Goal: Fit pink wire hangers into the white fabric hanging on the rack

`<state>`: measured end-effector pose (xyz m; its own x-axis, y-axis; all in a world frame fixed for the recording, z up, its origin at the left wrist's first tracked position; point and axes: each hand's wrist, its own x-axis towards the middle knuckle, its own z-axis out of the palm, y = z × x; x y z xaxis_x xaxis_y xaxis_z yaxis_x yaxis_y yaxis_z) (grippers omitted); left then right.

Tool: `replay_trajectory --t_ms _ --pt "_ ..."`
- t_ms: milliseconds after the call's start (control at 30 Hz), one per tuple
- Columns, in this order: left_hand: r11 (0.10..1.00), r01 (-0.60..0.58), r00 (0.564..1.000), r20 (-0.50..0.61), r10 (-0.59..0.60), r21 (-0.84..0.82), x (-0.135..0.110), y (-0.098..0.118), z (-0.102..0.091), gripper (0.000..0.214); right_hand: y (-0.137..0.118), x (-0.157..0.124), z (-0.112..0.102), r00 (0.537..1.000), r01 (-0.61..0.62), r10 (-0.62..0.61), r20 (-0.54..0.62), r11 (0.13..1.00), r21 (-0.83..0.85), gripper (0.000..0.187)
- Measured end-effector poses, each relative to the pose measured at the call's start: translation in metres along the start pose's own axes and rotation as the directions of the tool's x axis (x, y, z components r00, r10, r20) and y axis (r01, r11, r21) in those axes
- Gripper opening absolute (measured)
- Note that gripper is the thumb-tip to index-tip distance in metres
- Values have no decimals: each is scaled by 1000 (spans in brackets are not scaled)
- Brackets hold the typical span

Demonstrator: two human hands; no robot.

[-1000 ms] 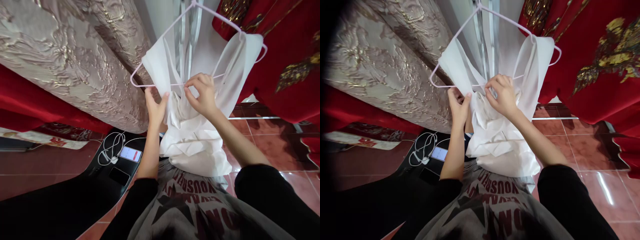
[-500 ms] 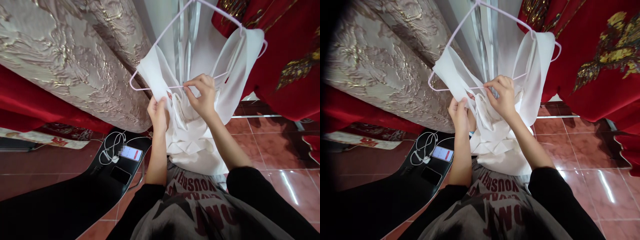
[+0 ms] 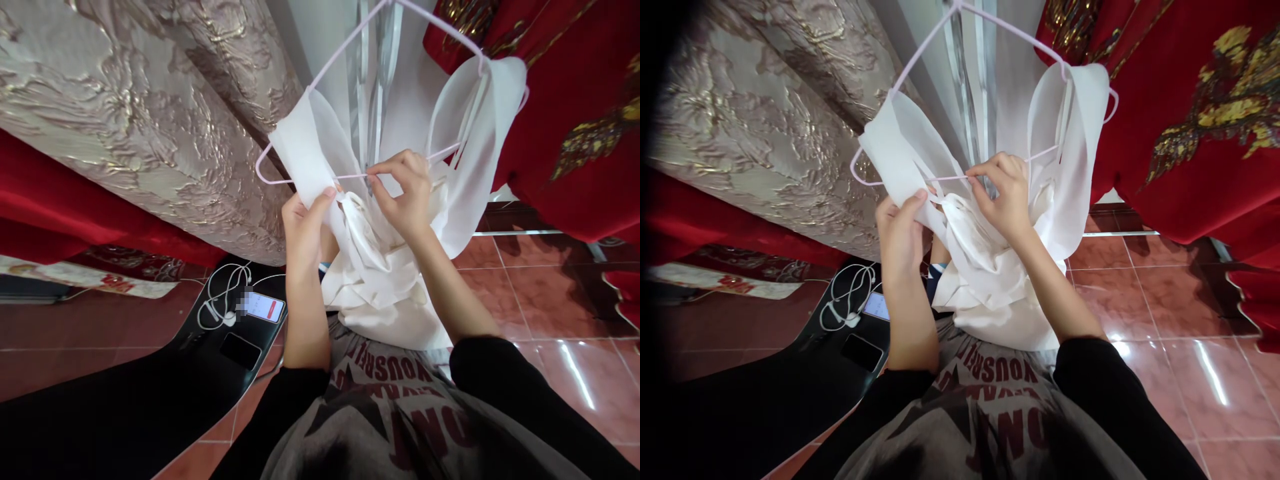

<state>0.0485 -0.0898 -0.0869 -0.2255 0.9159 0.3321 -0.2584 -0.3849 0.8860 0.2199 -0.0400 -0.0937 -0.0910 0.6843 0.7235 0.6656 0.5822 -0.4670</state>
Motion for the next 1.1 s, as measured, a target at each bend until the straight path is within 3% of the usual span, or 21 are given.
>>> replay_trajectory --t_ms 133,233,333,433,533,667,767,867,967,1033,1100 --pt "994 -55 989 140 41 95 12 37 -1 18 -2 0 -1 1000 16 -15 -22 999 33 32" --pt "999 14 965 263 -5 -33 35 60 -4 21 -3 -1 -2 999 25 -23 -34 998 53 28" --pt "988 91 945 323 -47 -123 61 69 -15 24 -4 -2 -2 999 31 -29 -41 998 53 26" --pt "997 -32 956 290 51 -68 76 59 -36 46 -6 -2 0 999 30 -29 -22 998 53 28" --pt "973 -233 967 104 232 -6 74 31 -63 71 -7 -1 0 1000 3 -3 9 999 38 32" --pt "966 -226 973 -76 218 -127 54 -13 -82 68 -4 1 -1 1000 -4 4 22 1000 14 33" --pt "978 -93 992 -104 74 -189 35 -29 -62 52 -6 1 0 999 6 -7 34 1000 15 32" --pt "973 17 1000 -9 -20 -232 20 -28 -23 46 -15 -2 3 999 21 -22 38 999 26 31" --pt "973 1 1000 -14 -4 -229 12 -22 7 38 -27 -7 2 1000 22 -23 19 998 51 31" --pt "983 -42 997 -67 30 -178 10 -19 15 36 -31 -10 -3 999 36 -38 16 996 83 30" --pt "990 -52 996 -77 42 -131 10 -17 15 38 -24 -13 -14 992 55 -38 -122 989 139 27"
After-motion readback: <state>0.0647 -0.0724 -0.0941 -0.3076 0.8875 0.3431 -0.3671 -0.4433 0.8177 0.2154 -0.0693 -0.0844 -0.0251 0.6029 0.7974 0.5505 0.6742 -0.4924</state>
